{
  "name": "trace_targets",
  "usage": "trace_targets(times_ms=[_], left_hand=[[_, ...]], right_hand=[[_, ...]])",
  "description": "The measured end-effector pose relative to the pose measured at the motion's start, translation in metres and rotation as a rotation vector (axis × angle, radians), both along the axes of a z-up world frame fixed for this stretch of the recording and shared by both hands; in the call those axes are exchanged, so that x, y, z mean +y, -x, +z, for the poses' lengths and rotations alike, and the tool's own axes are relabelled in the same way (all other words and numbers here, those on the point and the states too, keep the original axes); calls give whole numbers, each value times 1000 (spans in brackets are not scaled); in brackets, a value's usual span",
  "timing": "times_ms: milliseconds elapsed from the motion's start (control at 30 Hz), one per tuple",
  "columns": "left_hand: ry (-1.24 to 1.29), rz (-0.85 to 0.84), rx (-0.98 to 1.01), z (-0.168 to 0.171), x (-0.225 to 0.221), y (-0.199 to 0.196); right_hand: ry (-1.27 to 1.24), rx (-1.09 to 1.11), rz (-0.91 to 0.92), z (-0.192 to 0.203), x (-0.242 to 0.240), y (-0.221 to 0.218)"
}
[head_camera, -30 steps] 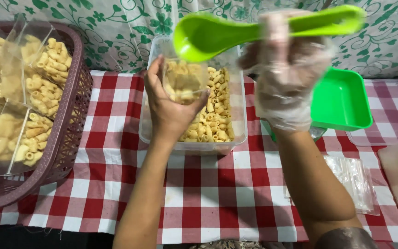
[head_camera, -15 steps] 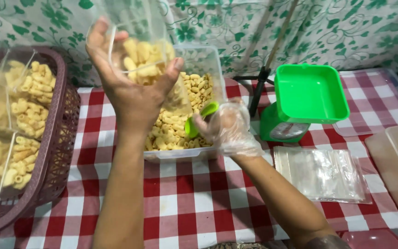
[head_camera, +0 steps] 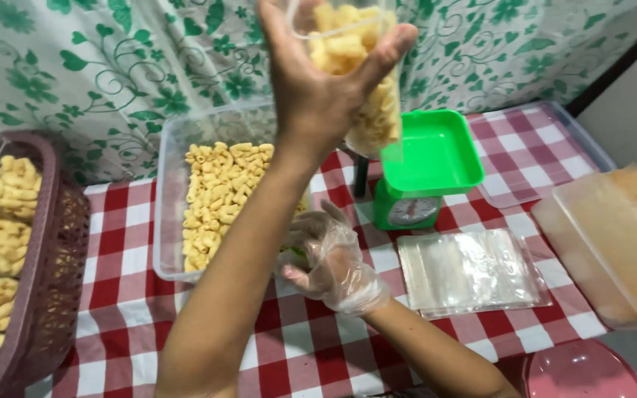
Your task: Packing macaroni snacks from a large storage bin into individual plastic bags using a scoop and a scale.
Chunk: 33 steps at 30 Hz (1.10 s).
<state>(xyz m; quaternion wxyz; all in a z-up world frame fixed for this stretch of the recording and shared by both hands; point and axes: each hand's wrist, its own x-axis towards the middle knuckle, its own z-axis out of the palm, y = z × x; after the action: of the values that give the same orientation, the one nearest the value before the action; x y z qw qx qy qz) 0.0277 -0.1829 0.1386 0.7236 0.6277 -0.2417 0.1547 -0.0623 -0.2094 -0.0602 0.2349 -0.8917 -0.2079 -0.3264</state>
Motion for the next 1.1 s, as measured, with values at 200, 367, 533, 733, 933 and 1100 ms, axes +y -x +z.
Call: trace_targets(times_ms=[200, 367, 533, 733, 933, 1100], left_hand=[[-116, -60, 31, -36, -64, -9], [-146, 10, -131, -72, -104, -20], [-204, -16, -205, -97, -122, -30], [-356, -88, -196, -117, -122, -43], [-407, -287, -152, -117, -113, -55], [-508, -335, -131, -111, -101, -59]], right_hand=[[-89, -89, 43, 28, -30, 32], [-177, -121, 14, 43, -62, 67], [-190, -193, -41, 35, -90, 86], [-191, -144, -32, 8, -108, 112], [-243, -41, 21, 7, -100, 131], [-250, -31, 35, 9, -101, 132]])
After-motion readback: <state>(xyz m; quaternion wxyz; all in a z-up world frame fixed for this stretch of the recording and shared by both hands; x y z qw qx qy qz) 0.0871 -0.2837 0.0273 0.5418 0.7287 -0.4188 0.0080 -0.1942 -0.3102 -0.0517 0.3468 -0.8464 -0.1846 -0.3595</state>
